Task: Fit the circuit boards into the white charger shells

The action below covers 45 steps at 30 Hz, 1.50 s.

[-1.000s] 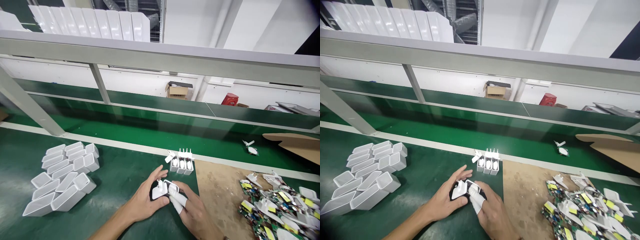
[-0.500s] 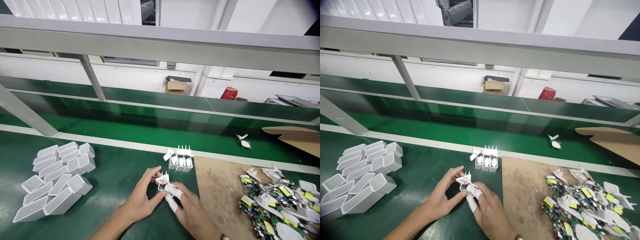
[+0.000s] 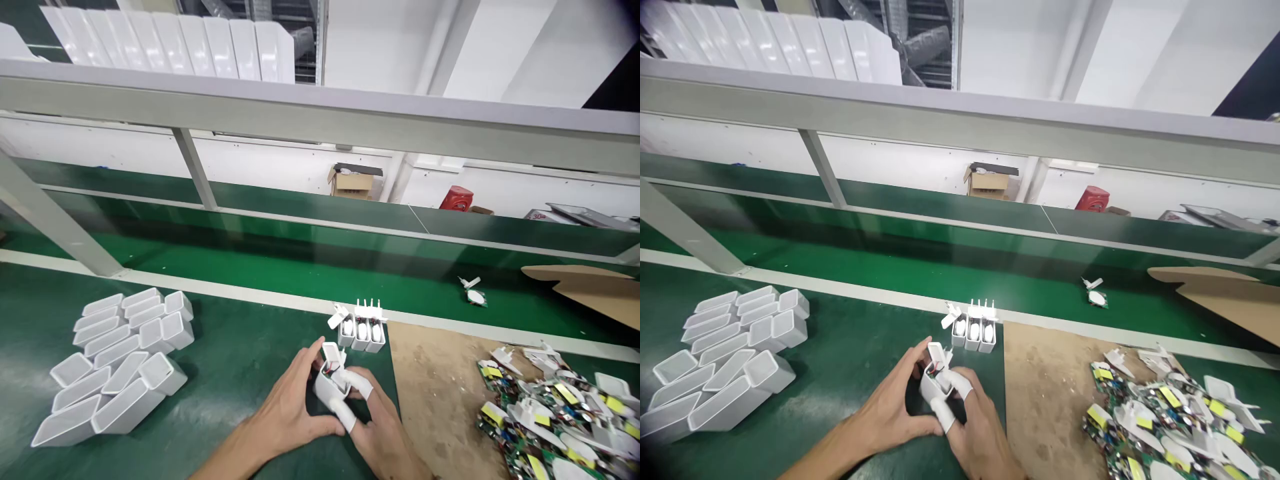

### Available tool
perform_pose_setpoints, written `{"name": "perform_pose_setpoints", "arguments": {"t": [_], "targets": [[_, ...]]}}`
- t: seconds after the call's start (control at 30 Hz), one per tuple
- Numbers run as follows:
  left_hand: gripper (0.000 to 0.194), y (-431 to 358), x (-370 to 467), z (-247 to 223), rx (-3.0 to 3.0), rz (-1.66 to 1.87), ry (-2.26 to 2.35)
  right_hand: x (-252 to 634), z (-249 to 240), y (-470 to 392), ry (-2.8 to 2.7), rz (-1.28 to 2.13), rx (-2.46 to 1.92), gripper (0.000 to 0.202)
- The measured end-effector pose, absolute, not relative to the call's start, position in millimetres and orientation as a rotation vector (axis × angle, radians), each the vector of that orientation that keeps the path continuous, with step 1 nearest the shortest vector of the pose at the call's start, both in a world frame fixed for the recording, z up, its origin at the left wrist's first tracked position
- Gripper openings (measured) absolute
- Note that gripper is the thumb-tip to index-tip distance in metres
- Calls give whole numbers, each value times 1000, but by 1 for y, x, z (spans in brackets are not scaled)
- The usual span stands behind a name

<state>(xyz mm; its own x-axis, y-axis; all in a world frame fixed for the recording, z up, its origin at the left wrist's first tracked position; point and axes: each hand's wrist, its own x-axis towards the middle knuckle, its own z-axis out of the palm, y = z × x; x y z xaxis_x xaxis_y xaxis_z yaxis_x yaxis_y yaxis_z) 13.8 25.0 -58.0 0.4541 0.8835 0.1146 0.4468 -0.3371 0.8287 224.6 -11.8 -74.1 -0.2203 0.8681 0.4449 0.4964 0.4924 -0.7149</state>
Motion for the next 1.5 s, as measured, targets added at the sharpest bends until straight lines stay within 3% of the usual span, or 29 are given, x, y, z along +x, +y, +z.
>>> {"name": "perform_pose_setpoints", "arguments": {"t": [0.1, 0.2, 0.37, 0.67, 1.13, 1.37, 1.5], "targets": [[99, 26, 16, -61, 1970, 806, 1180, 219, -70, -17, -1753, 677, -1152, 38], [92, 44, 9, -62, 1867, 918, 1375, 225, -66, -17, -1732, 536, -1214, 36], [102, 85, -8, -63, 1724, 985, 1314, 247, -77, 1, -1516, 443, -1413, 40], [103, 118, 19, -50, 1729, 820, 1212, 273, -92, 47, -1228, 590, -1525, 75], [115, 162, 34, -29, 1556, 705, 890, 267, -84, 68, -1242, 692, -1543, 69], [140, 161, 37, -29, 1538, 697, 841, 271, -90, 67, -1192, 761, -1467, 60], [151, 140, 38, -51, 1549, 867, 995, 264, -94, 60, -1206, 854, -1393, 60]]}}
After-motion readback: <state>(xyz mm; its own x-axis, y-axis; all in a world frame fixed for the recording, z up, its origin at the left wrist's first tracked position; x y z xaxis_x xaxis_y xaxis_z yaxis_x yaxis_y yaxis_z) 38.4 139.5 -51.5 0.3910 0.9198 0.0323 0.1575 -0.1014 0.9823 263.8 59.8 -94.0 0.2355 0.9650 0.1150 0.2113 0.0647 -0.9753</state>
